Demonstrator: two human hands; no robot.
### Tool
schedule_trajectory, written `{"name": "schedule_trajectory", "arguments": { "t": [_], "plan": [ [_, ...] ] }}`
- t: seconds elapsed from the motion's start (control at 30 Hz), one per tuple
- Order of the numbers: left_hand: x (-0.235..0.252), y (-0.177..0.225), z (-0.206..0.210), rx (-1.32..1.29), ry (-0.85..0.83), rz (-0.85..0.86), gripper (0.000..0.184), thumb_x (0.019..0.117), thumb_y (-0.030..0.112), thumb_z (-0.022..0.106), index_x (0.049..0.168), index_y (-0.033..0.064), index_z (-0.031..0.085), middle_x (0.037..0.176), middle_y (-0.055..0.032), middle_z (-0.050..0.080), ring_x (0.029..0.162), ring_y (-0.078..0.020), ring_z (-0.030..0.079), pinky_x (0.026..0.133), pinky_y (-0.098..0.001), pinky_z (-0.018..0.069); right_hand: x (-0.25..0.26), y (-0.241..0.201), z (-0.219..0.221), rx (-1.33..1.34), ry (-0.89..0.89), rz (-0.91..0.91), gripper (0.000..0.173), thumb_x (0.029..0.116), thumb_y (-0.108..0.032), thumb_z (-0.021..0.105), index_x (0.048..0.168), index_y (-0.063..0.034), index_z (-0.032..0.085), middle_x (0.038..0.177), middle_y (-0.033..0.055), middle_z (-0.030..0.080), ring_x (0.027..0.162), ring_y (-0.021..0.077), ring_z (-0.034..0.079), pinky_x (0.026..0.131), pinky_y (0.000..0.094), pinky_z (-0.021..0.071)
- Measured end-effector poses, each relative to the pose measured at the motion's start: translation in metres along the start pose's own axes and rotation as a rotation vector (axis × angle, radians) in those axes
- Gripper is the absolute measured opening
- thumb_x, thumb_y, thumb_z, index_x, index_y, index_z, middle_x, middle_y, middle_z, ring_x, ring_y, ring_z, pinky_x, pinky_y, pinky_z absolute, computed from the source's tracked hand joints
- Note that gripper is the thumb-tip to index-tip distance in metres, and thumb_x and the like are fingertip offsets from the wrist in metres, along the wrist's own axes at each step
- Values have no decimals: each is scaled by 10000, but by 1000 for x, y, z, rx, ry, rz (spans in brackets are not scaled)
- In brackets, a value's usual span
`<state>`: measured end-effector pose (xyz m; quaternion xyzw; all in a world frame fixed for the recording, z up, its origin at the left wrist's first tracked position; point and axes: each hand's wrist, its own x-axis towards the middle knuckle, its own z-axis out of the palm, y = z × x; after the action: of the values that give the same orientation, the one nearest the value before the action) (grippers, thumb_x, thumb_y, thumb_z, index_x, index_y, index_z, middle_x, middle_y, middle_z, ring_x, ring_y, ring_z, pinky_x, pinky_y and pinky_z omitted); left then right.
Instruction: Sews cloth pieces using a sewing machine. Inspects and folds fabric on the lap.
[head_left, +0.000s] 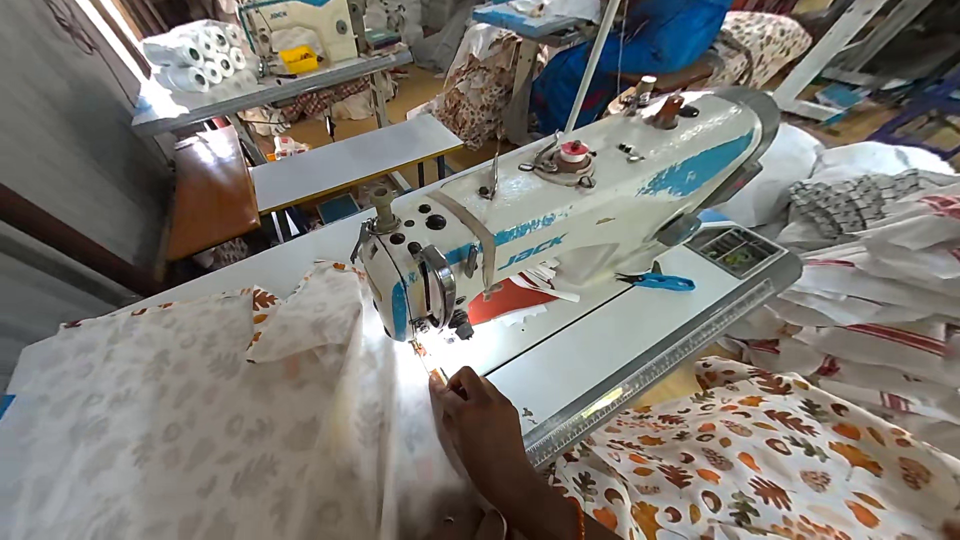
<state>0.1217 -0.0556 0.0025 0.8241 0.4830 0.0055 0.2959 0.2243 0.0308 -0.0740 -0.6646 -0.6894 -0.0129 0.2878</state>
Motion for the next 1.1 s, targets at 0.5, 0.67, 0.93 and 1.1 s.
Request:
{"name": "schedule_trajectory", "arguments": {
  "t": [0.5,0.67,0.93,1.1],
  "plan": [
    [-7,-233,-109,156,590,-700,709,1008,412,620,1603,123,365,1620,-407,126,1453,-697,6,980,-929,34,8,8,8,24,40,-96,153,815,-23,759,957,-66,799,847,111,666,685,243,670,527,345,561],
    [51,-146,-56,281,706,-202,406,1034,91,495,1410,-38,575,1512,-289,479,1400,-509,444,1108,-696,346,6,8,6,49,31,-85,114,803,-11,773,914,-32,758,824,129,650,685,267,675,536,360,571],
    [93,-78,19,275,854,160,198,935,219,628,870,123,788,910,-29,751,933,-209,716,960,-568,422,6,37,-25,170,-172,-187,45,860,-96,775,897,-113,792,1108,96,699,788,221,717,618,389,611],
    [92,-76,19,294,849,85,191,897,314,645,896,190,789,1001,-5,740,1125,-279,656,997,-650,333,14,52,-17,334,-182,-184,46,835,-152,804,869,-133,779,1175,75,678,754,176,696,600,368,596]
  ]
}}
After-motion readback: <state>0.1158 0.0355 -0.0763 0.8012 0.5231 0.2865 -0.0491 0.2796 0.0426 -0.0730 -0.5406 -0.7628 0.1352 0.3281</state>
